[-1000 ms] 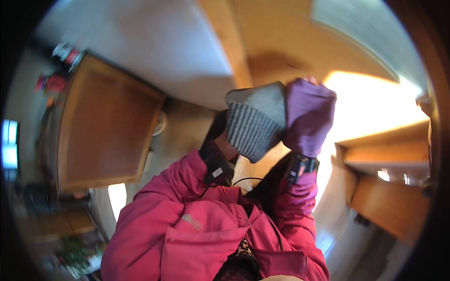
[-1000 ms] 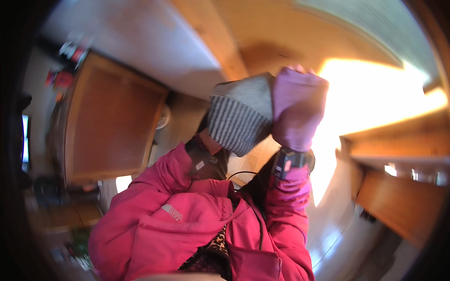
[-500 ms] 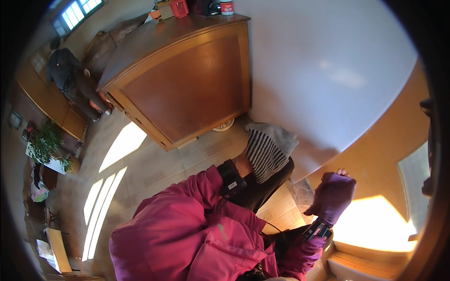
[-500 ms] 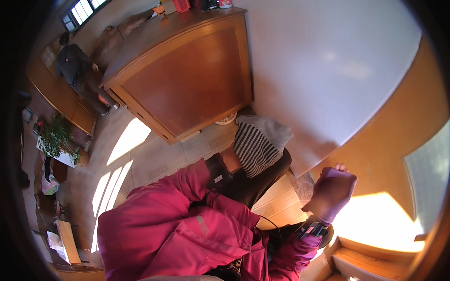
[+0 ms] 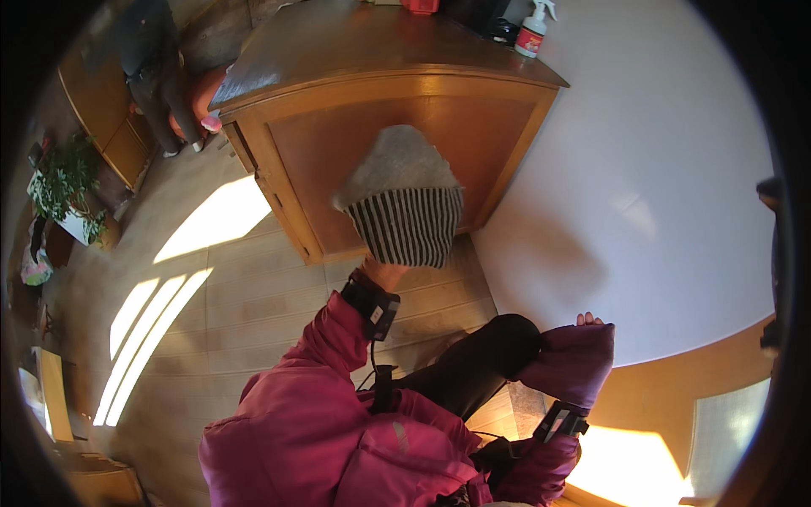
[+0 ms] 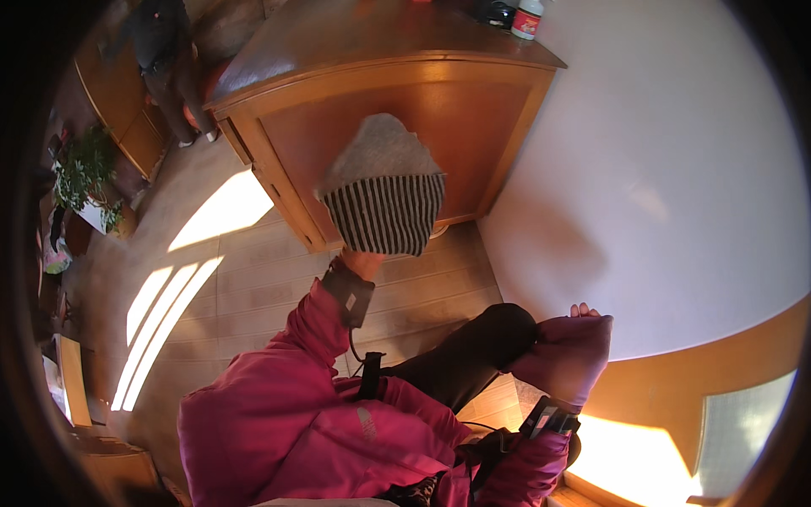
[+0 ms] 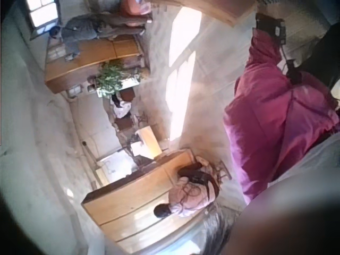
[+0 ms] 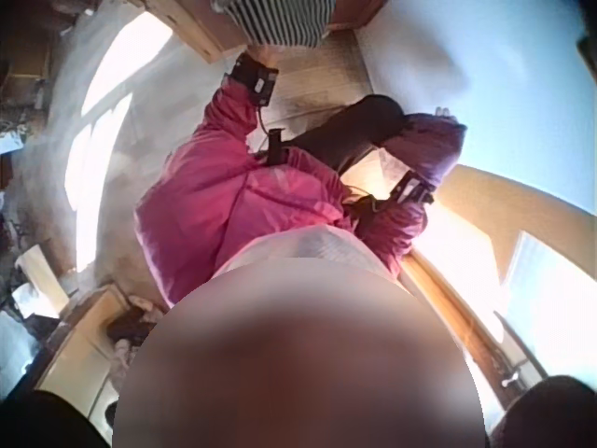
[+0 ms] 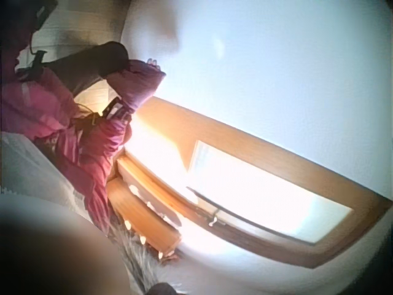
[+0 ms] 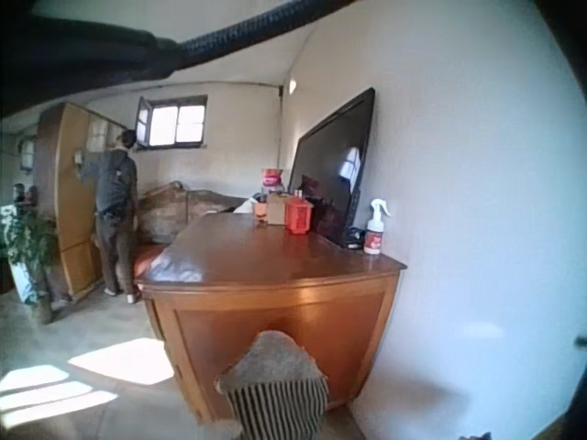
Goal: The person wipes a white wall and a wooden cabinet with a striped cloth, then switches to a purple cloth to wipe the wall again. The person alternates between the two cloths while cleaning the wall and cabinet surfaces.
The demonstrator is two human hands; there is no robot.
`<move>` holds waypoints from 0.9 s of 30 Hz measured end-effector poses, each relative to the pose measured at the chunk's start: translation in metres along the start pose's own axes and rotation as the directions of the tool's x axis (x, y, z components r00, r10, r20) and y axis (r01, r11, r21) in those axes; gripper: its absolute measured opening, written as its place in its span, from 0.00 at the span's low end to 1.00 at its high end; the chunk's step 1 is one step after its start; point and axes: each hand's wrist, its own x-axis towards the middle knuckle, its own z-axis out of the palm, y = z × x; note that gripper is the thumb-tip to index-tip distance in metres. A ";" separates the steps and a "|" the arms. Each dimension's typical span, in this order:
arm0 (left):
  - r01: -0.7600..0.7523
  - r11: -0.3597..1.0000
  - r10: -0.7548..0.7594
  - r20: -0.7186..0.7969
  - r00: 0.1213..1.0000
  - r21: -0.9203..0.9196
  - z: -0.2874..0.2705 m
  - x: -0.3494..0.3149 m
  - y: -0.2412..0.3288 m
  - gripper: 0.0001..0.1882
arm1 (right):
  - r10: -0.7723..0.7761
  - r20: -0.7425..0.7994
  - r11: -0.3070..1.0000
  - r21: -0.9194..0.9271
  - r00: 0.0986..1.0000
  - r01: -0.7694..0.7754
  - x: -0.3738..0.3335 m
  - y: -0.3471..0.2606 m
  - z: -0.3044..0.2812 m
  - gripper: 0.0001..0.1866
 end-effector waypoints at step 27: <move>-0.685 0.498 0.593 0.367 0.716 0.532 0.040 0.035 0.063 0.28 | 0.340 0.072 0.883 0.319 0.938 -0.345 0.062 0.063 -0.001 0.08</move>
